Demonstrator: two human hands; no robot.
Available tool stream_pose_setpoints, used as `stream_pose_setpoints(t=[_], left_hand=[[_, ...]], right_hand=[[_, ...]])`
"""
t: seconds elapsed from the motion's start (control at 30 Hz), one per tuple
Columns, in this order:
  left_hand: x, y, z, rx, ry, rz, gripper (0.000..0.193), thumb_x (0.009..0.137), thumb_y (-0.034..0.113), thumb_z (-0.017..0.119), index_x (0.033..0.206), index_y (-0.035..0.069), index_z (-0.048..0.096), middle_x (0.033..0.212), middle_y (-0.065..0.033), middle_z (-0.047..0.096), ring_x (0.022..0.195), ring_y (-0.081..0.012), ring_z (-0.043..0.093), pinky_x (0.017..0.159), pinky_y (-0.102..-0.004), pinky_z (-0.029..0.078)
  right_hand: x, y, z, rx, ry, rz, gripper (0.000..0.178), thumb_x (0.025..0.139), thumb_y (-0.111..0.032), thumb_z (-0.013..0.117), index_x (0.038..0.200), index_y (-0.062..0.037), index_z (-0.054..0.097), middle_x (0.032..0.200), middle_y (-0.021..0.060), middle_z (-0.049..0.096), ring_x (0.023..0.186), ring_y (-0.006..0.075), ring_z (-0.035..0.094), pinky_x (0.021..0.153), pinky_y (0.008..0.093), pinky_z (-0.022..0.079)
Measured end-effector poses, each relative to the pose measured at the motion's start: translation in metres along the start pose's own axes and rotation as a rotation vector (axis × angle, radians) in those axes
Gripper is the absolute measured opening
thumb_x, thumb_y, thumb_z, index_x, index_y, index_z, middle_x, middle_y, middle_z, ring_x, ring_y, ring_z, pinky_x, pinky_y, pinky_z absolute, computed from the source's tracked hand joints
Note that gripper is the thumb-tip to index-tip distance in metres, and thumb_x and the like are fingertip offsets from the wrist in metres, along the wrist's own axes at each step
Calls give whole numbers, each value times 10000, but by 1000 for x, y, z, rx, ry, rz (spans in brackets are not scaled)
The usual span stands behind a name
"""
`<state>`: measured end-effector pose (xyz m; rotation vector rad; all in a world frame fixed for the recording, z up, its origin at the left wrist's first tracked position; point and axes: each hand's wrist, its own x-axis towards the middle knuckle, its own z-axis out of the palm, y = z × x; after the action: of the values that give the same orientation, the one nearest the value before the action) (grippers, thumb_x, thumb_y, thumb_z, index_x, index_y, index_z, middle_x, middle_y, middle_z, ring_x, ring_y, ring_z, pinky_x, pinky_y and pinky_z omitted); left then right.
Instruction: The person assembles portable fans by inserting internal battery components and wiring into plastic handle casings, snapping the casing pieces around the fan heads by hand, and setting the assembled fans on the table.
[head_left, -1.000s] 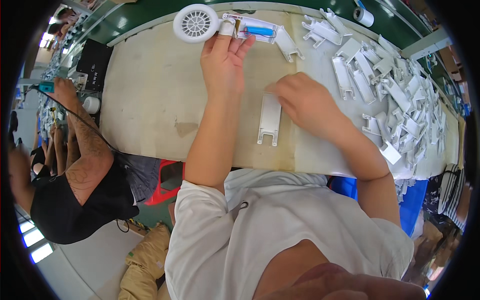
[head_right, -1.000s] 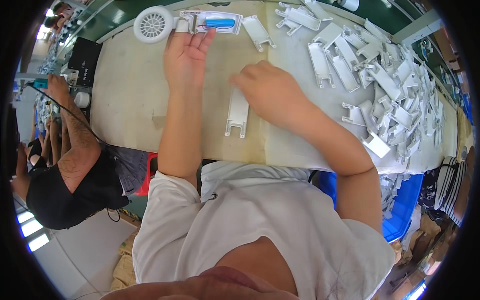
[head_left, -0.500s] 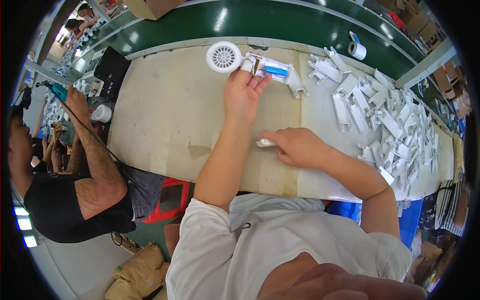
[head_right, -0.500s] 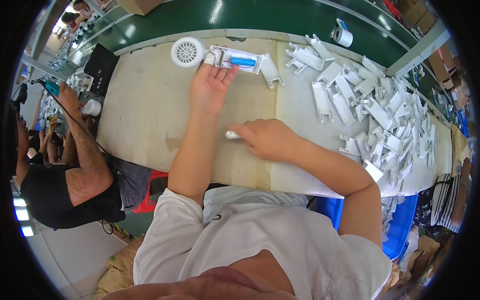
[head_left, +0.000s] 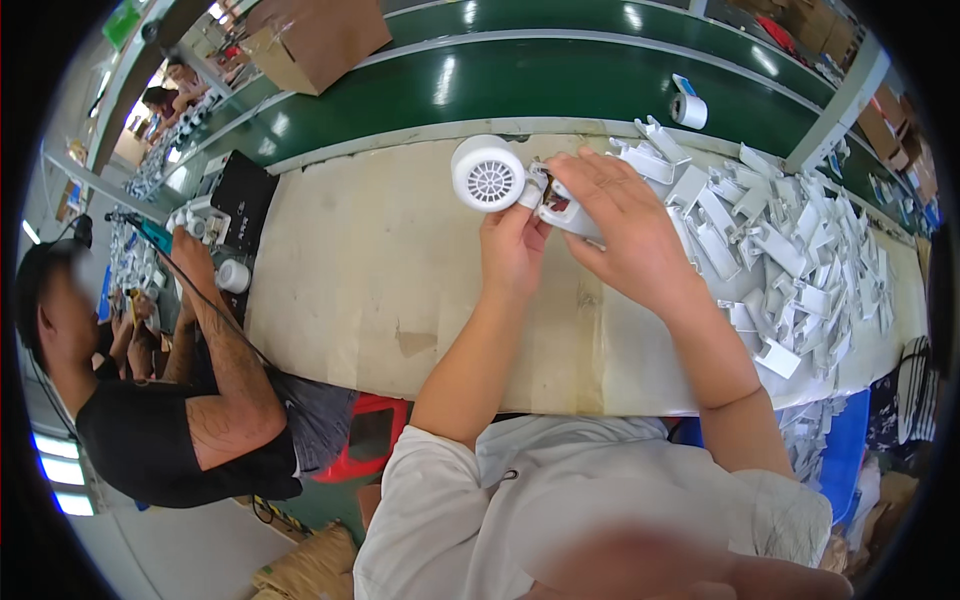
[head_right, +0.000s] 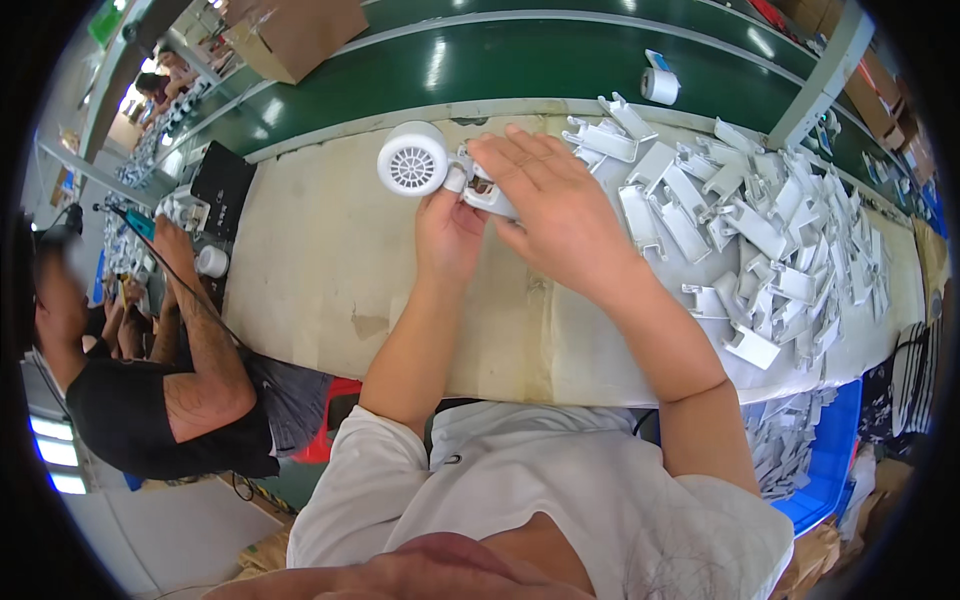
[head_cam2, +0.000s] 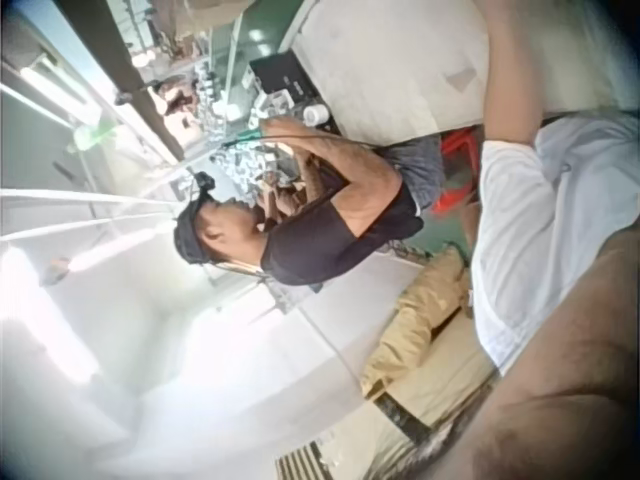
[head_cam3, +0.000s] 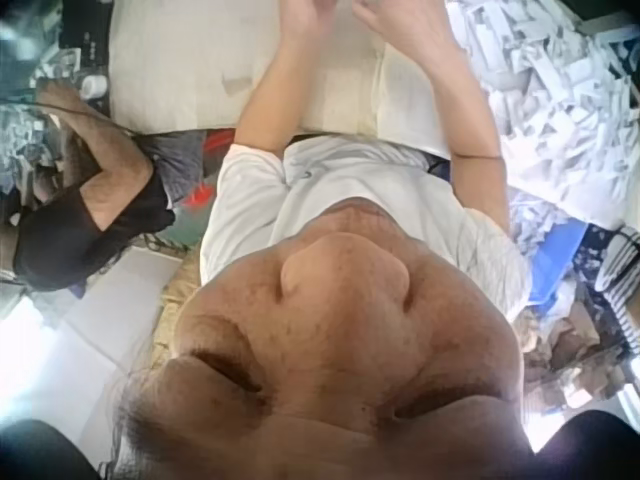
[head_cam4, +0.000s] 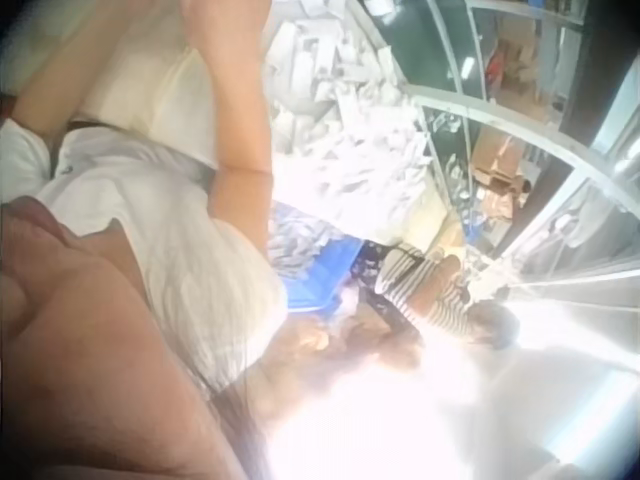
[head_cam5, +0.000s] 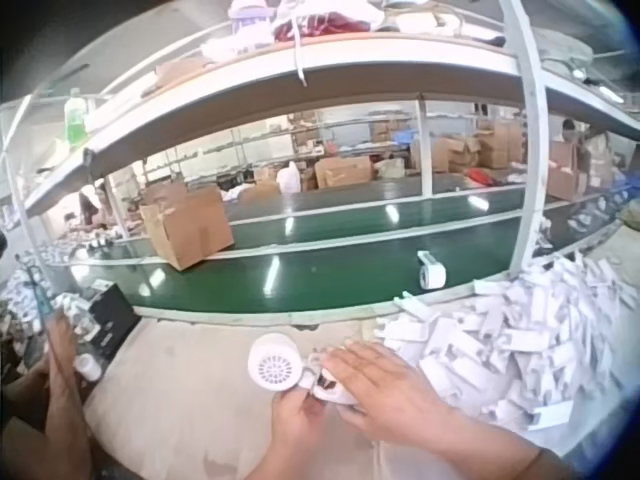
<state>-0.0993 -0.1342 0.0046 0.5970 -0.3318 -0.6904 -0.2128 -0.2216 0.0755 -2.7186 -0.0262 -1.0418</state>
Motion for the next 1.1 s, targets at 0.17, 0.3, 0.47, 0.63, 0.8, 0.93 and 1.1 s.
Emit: stream_pose_setpoints(t=[0.17,0.3,0.47,0.63,0.8,0.93,1.1], left_hand=[[-3,-5,1,-14,-73,-43,247,869,113,536,1108,49,535,1104,-58,566,983,-179,563,858,-334,462],[-10,-12,11,11,-59,-49,243,862,100,549,1099,48,541,1077,-46,573,964,-162,557,839,-331,457],[-12,-21,17,150,95,120,281,847,70,569,1118,9,525,1068,-76,581,987,-183,554,871,-326,449],[-12,4,17,61,22,217,293,860,102,552,1130,0,504,1109,-121,566,1053,-238,534,929,-368,427],[-8,13,15,134,82,252,305,890,234,512,1122,38,485,1153,-103,524,1095,-235,496,962,-390,399],[-14,15,23,181,1,253,308,883,226,521,1125,39,485,1143,-92,530,1097,-230,494,958,-394,402],[-17,25,22,215,-169,307,305,883,207,515,1124,22,494,1115,-103,542,1055,-247,527,933,-397,423]], right_hand=[[-4,7,2,-10,-27,-6,599,650,-73,672,1211,-46,464,1190,131,529,1153,305,469,987,418,360],[-5,13,6,89,-20,26,612,687,-71,662,1254,-69,434,1243,127,496,1173,312,449,1005,426,341],[-14,18,28,126,30,59,641,688,-118,678,1270,-62,414,1251,134,485,1167,315,454,1006,415,340],[-14,39,22,596,-175,559,545,745,-300,678,1187,-33,501,1135,126,557,1024,212,543,876,307,421],[-24,29,36,931,-231,712,439,815,-411,609,925,12,579,794,90,570,721,126,491,628,271,401],[-21,15,27,1031,3,612,319,807,-330,633,773,-19,570,661,32,508,630,90,452,565,260,383],[-27,19,27,831,55,337,300,774,-295,657,694,-18,574,568,65,518,550,139,485,530,268,390]])
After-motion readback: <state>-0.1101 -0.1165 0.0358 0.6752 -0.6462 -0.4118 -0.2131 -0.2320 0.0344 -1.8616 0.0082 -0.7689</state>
